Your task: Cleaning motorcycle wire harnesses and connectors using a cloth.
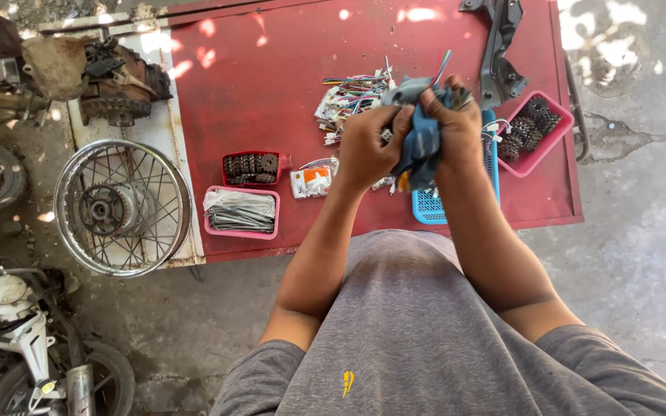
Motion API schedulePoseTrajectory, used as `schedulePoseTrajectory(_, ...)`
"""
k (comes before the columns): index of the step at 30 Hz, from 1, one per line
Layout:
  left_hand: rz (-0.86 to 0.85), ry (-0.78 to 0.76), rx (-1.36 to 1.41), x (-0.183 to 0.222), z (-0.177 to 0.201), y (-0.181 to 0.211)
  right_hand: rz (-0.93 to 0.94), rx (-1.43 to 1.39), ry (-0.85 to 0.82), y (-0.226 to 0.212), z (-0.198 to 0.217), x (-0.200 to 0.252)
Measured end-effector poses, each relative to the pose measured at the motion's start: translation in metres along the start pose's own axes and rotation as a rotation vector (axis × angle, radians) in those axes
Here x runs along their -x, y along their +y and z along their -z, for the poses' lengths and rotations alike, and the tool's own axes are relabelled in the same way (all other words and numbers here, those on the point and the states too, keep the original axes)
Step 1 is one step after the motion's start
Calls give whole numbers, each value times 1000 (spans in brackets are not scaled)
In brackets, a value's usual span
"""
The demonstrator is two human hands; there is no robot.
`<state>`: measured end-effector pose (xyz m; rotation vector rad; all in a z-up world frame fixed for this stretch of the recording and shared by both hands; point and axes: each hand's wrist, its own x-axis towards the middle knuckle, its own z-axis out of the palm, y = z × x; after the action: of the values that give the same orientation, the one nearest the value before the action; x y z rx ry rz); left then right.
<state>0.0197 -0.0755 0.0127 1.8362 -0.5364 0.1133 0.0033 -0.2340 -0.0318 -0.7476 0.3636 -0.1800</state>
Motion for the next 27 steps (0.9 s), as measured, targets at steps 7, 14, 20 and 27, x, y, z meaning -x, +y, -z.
schedulePoseTrajectory(7, -109, 5, -74, 6, 0, 4, 13, -19, -29, -17, 27, -23)
schedulePoseTrajectory(14, 106, -63, 39, 19, 0, -17, 39, -166, 129, -15, 110, -70)
schedulePoseTrajectory(20, 229, -77, 131, 16, 8, -33, 225, -283, 195, -80, 83, -31)
schedulePoseTrajectory(27, 268, -180, 119, 9, -23, -28, 215, 1043, -139, -95, 81, 22)
